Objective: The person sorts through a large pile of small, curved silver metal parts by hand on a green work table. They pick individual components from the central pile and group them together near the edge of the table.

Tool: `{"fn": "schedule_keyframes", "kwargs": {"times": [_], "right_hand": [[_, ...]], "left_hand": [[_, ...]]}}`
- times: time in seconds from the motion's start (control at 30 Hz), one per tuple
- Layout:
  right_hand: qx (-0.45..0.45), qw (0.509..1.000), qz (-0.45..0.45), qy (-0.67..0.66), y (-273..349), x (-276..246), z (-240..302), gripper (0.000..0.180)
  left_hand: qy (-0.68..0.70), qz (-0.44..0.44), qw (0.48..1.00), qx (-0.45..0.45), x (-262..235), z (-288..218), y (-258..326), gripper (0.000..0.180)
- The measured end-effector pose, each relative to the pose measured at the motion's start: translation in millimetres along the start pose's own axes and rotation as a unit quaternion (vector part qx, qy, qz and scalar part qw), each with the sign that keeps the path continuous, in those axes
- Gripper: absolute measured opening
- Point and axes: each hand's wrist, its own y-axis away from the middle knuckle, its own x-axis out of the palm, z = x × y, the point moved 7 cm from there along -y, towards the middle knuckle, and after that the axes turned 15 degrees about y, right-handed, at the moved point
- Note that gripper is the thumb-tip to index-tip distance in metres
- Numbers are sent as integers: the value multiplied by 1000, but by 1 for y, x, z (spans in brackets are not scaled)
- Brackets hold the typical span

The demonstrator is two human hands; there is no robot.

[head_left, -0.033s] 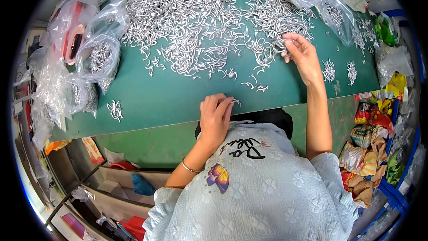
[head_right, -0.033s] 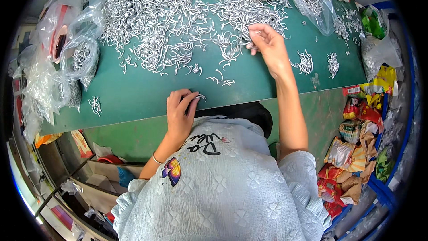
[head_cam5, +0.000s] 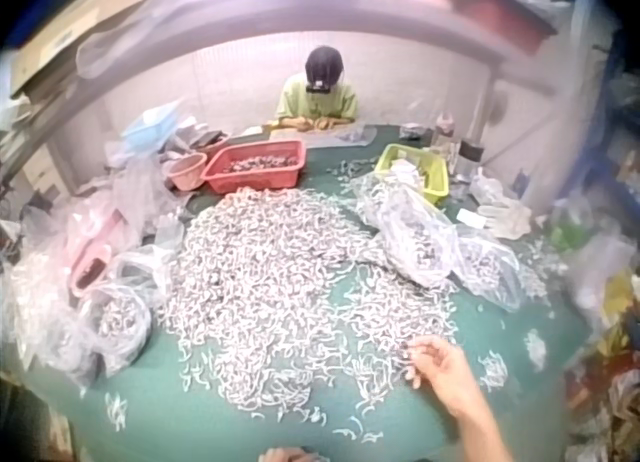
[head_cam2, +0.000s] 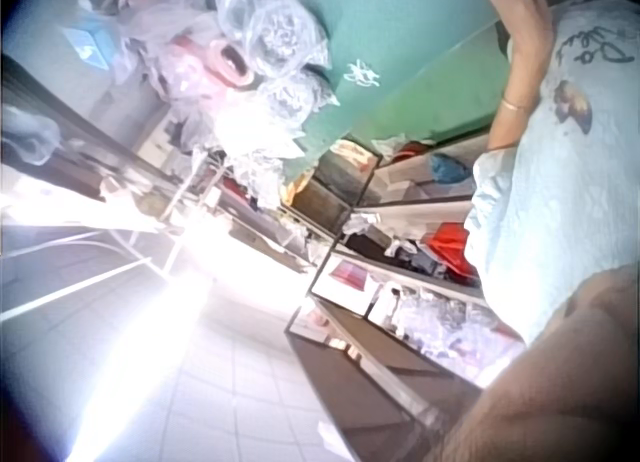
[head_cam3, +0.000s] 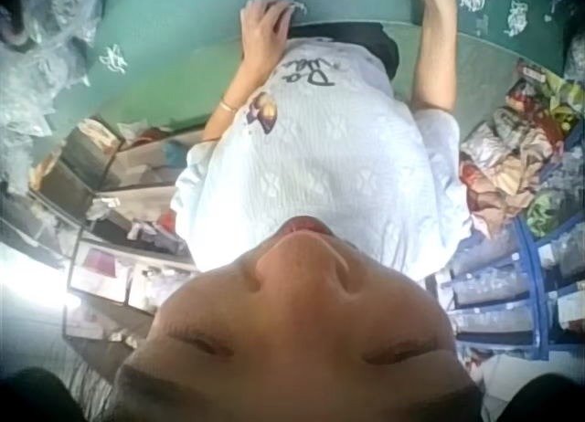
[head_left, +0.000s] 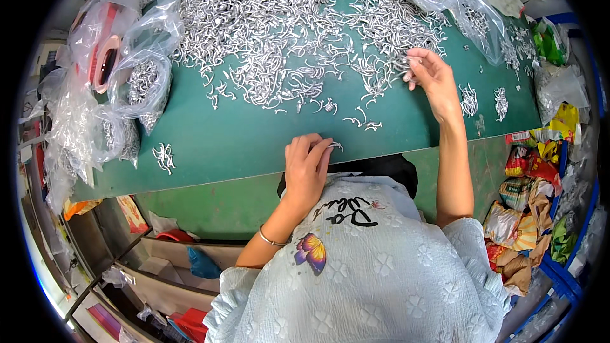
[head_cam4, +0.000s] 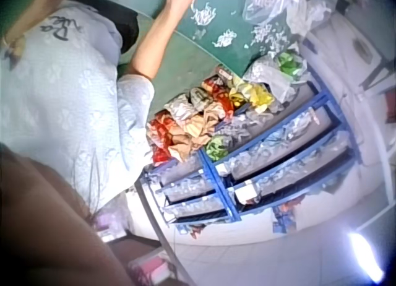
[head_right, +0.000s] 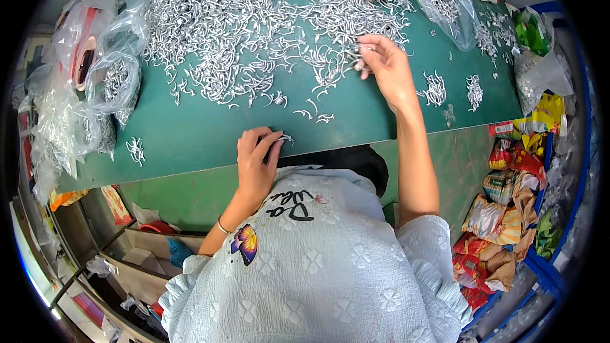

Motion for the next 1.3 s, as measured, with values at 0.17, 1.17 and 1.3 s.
{"fn": "schedule_keyframes", "kwargs": {"times": [0.17,1.17,1.3], "right_hand": [[-197,925,-104,308,26,-4,43,30],[-108,918,-50,379,50,-21,1,26],[-148,925,-69,343,50,-22,15,22]], "left_hand": [[2,1,1000,-9,1,0,-1,24],[-41,-11,999,-8,-7,6,-3,22],[-46,-12,999,-15,-8,8,-5,21]]}}
